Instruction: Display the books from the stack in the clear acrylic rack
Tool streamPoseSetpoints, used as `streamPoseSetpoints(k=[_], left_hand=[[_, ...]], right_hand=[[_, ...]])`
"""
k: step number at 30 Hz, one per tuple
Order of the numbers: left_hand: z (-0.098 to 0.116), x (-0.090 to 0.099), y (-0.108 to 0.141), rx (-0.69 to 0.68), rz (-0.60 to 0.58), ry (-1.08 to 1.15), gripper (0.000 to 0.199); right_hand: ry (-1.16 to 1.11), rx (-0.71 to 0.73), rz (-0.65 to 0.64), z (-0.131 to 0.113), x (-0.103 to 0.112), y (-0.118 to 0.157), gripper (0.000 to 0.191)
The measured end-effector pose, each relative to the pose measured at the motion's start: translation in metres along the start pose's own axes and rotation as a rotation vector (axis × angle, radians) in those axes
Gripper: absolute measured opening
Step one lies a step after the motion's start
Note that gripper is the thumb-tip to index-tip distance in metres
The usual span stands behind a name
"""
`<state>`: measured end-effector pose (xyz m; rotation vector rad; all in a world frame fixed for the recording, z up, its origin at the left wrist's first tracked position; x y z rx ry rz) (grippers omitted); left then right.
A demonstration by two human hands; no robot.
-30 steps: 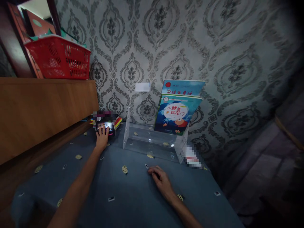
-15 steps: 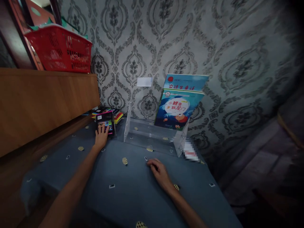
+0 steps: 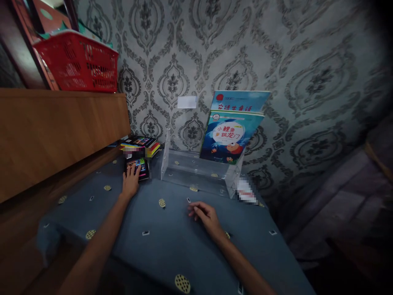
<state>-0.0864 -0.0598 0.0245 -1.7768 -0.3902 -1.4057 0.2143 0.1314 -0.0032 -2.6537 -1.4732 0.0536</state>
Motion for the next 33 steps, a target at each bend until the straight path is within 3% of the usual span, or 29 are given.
streamPoseSetpoints(k=[6, 11, 16, 23, 27, 33], left_hand=[[0.003, 0.004, 0.015, -0.003, -0.037, 0.012, 0.079], [0.006, 0.007, 0.028, 0.009, -0.083, 0.031, 0.076], [0.009, 0.008, 0.042, -0.005, -0.11, 0.033, 0.072], [0.018, 0.018, 0.061, -0.068, -0.121, 0.019, 0.061], [0.027, 0.025, 0.077, -0.083, -0.114, 0.014, 0.062], [0.059, 0.036, 0.12, -0.131, -0.117, -0.012, 0.062]], right_hand=[[-0.557, -0.243, 0.029, 0.016, 0.016, -0.002, 0.022], [-0.846, -0.246, 0.102, 0.022, 0.045, -0.003, 0.01], [-1.02, -0.279, 0.206, 0.031, 0.07, 0.009, 0.013], [-0.995, -0.259, 0.211, 0.037, 0.09, 0.029, 0.017], [-0.99, -0.304, 0.191, 0.037, 0.085, 0.031, 0.016], [-0.699, -0.32, 0.095, 0.026, 0.064, 0.028, 0.014]])
Point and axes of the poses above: each hand's wrist, its own y-axis away from the middle knuckle, its own x-axis out of the back of the hand, z = x × y, the point moved 9 cm from there along -y, towards the middle knuckle, and after that the axes turned 4 degrees about -x, right-handed, at the moved point
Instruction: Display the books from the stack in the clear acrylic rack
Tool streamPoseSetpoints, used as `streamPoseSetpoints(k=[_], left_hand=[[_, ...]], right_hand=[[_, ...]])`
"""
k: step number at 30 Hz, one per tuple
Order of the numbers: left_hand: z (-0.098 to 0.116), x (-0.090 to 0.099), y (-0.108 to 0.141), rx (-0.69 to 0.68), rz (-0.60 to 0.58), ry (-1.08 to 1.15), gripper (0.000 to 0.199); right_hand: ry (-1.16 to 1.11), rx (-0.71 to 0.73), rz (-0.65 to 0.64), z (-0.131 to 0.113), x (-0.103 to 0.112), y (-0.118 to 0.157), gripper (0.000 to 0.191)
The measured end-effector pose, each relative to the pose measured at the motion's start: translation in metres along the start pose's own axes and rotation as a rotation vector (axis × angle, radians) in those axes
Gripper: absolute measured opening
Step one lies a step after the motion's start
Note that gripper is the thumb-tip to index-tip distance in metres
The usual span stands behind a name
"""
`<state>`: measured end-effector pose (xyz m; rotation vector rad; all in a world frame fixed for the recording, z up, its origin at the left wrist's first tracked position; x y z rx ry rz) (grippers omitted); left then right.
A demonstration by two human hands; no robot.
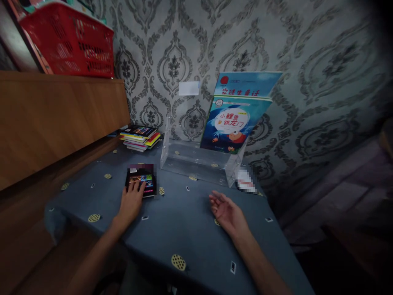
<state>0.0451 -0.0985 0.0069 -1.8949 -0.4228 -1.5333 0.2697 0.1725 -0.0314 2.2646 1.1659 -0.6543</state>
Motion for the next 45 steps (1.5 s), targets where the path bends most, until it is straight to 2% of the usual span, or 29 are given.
streamPoseSetpoints(k=[6, 9, 11, 14, 16, 18, 20, 24, 27, 30, 33, 36, 41, 45], left_hand=[[0.052, 0.007, 0.037, -0.133, -0.005, 0.096, 0.065], [0.079, 0.008, 0.053, -0.258, -0.033, 0.188, 0.072], [0.097, 0.011, 0.059, -0.386, -0.065, 0.257, 0.078], [0.118, 0.021, 0.064, -0.645, -0.147, 0.392, 0.084], [0.126, 0.03, 0.062, -0.813, -0.227, 0.48, 0.086], [0.122, 0.035, 0.052, -0.87, -0.277, 0.502, 0.088], [0.11, 0.033, 0.034, -0.79, -0.271, 0.43, 0.092], [0.071, 0.019, -0.003, -0.499, -0.21, 0.185, 0.095], [0.052, 0.015, -0.017, -0.402, -0.163, 0.071, 0.083], [0.046, 0.014, -0.024, -0.348, -0.157, 0.02, 0.065], [0.058, 0.012, -0.025, -0.338, -0.162, 0.054, 0.055], [0.083, 0.014, -0.023, -0.392, -0.094, 0.141, 0.043], [0.118, 0.01, -0.023, -0.469, 0.005, 0.193, 0.041], [0.124, 0.005, -0.024, -0.51, 0.036, 0.216, 0.041]], right_hand=[[0.263, 0.033, -0.023, 0.009, -0.03, 0.009, 0.033], [0.323, 0.073, -0.027, 0.009, -0.034, 0.011, 0.037], [0.425, 0.176, 0.007, 0.001, -0.032, 0.012, 0.037], [0.783, 0.459, 0.074, -0.017, -0.037, 0.021, 0.031], [1.029, 0.603, 0.091, -0.019, -0.046, 0.027, 0.026], [1.193, 0.644, 0.09, -0.014, -0.051, 0.029, 0.022], [1.303, 0.621, 0.07, -0.006, -0.053, 0.027, 0.021], [1.418, 0.606, 0.021, -0.001, -0.06, 0.028, 0.022], [1.463, 0.604, 0.011, -0.001, -0.066, 0.032, 0.022], [1.458, 0.582, -0.002, 0.0, -0.07, 0.035, 0.023], [1.437, 0.558, -0.012, 0.002, -0.071, 0.036, 0.024], [1.502, 0.593, 0.004, 0.002, -0.076, 0.036, 0.023], [1.69, 0.711, -0.107, 0.016, -0.11, 0.021, 0.025], [1.789, 0.628, -0.132, 0.035, -0.13, -0.006, 0.037]])
Point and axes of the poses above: each hand's wrist, its own y-axis away from the middle knuckle, its own x-axis out of the back of the hand, z = x × y, the point moved 9 cm from there along -y, towards the middle knuckle, and after that the axes turned 4 degrees about -x, right-handed, at the moved point
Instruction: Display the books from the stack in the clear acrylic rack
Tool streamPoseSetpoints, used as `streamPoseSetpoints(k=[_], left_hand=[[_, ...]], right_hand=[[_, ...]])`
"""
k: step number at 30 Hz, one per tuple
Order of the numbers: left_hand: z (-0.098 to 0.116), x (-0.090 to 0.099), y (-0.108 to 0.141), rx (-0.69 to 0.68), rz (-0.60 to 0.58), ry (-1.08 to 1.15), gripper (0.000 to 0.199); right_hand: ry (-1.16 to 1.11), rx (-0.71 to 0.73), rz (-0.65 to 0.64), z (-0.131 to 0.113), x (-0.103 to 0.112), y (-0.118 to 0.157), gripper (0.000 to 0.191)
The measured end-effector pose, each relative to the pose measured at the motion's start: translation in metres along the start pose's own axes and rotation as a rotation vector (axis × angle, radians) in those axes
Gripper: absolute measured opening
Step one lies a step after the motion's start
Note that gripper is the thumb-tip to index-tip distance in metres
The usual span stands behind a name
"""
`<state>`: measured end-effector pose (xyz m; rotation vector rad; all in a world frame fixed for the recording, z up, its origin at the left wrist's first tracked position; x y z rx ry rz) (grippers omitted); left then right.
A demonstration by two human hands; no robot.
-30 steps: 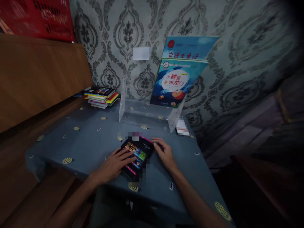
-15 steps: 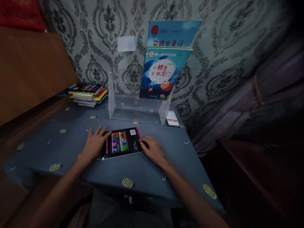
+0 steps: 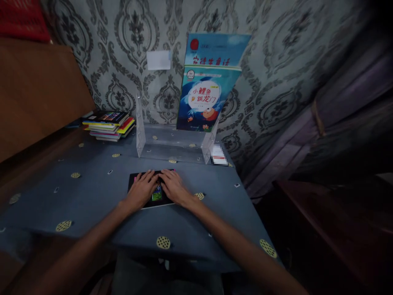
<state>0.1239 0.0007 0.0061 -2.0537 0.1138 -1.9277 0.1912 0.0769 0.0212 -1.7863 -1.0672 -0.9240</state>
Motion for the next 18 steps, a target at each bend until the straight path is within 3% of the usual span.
streamPoseSetpoints(k=[5, 12, 18], left_hand=[[-0.004, -0.005, 0.0, -0.049, 0.067, 0.038, 0.042], [0.009, -0.013, -0.022, -0.204, 0.019, 0.178, 0.042], [0.025, -0.015, -0.036, -0.241, 0.031, 0.256, 0.042]], right_hand=[[0.052, -0.071, -0.054, 0.002, -0.009, -0.01, 0.042], [0.108, -0.171, 0.006, 0.019, 0.009, 0.017, 0.043], [0.121, -0.234, 0.037, 0.037, 0.016, 0.031, 0.044]])
Point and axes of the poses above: each hand's wrist, its own y-axis away from the middle knuckle, its own x-axis out of the back of the hand, z = x × y, the point moved 9 cm from there along -y, towards the middle knuckle, and after that the axes turned 4 degrees about -x, right-handed, at the moved point
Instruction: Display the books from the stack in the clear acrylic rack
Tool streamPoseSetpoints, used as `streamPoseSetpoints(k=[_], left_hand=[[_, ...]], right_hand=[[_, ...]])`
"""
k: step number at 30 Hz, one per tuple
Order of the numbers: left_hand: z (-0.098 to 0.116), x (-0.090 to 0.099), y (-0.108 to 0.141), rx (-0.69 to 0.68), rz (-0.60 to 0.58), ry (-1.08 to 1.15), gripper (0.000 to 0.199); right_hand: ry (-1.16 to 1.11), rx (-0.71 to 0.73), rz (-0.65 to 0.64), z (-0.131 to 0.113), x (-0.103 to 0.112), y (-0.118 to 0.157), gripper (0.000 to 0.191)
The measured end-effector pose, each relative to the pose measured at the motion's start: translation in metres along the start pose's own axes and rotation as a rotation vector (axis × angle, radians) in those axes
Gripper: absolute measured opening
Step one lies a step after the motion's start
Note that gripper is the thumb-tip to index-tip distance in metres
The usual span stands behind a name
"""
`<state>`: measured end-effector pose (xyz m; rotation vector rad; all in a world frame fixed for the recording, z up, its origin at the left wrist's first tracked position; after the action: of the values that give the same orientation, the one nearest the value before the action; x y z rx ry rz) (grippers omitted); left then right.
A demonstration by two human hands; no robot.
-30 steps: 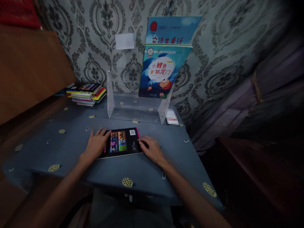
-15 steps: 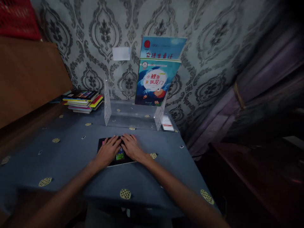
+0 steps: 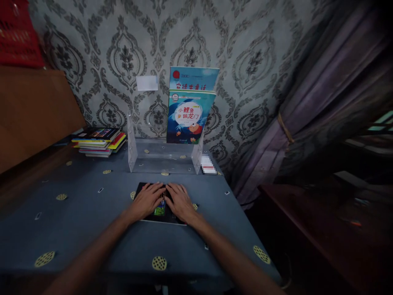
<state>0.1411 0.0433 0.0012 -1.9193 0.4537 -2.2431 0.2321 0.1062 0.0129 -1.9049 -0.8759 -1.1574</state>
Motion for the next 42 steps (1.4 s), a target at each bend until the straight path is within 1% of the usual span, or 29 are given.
streamPoseSetpoints(k=[4, 9, 15, 22, 31, 38, 42], left_hand=[[0.0, 0.0, -0.001, 0.007, -0.016, 0.009, 0.044], [-0.004, -0.001, 0.002, 0.048, -0.048, 0.009, 0.046], [-0.006, -0.001, 0.001, 0.059, -0.033, -0.036, 0.046], [-0.012, 0.003, 0.003, 0.161, -0.008, -0.121, 0.042], [-0.01, 0.01, 0.003, 0.137, -0.005, -0.124, 0.041], [-0.012, 0.008, 0.005, 0.137, 0.009, -0.122, 0.043], [-0.016, 0.008, 0.006, 0.148, 0.009, -0.106, 0.043]], right_hand=[[-0.013, 0.003, -0.006, 0.0, 0.001, 0.0, 0.044], [0.005, -0.003, -0.012, -0.003, 0.003, -0.001, 0.044], [0.015, 0.001, -0.037, -0.004, 0.004, -0.005, 0.045], [-0.007, 0.059, -0.047, -0.004, 0.008, -0.009, 0.047], [-0.024, 0.075, -0.021, -0.003, 0.009, -0.006, 0.047], [-0.022, 0.016, -0.108, 0.0, 0.003, 0.001, 0.055], [-0.014, -0.056, -0.132, 0.009, 0.004, 0.01, 0.058]])
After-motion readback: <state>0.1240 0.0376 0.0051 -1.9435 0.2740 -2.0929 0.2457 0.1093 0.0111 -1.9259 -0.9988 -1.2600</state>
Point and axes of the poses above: each hand's wrist, its own y-axis away from the middle knuckle, its own x-axis out of the back of the hand, z = x × y, the point moved 9 cm from there along -y, towards the middle knuckle, and after that the axes turned 4 degrees about -x, right-handed, at the moved point
